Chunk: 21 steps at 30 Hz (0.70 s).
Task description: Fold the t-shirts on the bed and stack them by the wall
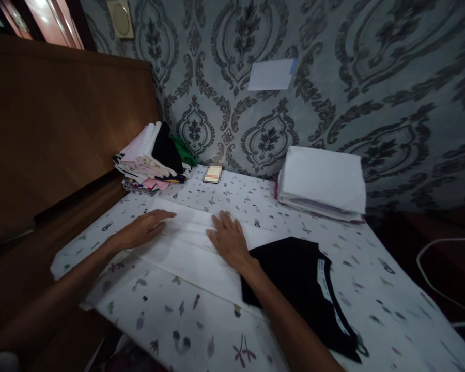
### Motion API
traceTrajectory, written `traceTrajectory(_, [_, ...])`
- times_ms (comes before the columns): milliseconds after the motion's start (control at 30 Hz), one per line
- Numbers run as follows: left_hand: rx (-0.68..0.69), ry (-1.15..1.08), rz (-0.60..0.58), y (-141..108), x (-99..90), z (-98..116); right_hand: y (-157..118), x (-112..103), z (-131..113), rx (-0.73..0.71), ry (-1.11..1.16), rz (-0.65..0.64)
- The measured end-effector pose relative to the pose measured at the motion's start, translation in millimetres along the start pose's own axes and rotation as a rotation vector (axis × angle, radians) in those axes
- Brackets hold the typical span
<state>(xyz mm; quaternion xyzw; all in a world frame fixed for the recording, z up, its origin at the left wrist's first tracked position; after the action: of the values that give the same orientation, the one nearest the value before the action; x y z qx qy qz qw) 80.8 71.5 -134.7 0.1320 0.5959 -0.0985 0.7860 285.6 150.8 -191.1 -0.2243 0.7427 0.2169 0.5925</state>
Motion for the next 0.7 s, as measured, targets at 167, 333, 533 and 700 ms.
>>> traceTrajectory(167, [-0.07, -0.085, -0.178, 43, 49.3, -9, -3, 12, -36, -0.27, 0.017, -0.064])
traceTrajectory(333, [-0.157, 0.07, -0.216, 63, 51.4, -77, -5, 19, -39, -0.316, 0.018, -0.096])
traceTrajectory(533, [-0.119, 0.059, -0.09, 68, 36.5, -120, -6, 16, -39, -0.314, 0.025, -0.122])
traceTrajectory(700, [-0.127, -0.078, 0.151, 55, 20.6, -124, -6, 18, -58, -0.24, 0.078, -0.141])
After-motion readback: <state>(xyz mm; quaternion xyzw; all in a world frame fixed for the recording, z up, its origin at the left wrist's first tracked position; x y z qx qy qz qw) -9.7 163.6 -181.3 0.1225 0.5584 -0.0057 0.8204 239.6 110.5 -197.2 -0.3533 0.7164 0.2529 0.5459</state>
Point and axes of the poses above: each hand's wrist, its own y-axis towards the middle knuckle, its own x-axis out of the palm, z = x × y, the point moved 8 cm from there along y, towards the middle knuckle, and after that the axes turned 1 degree about -z, right-handed, at the moved point
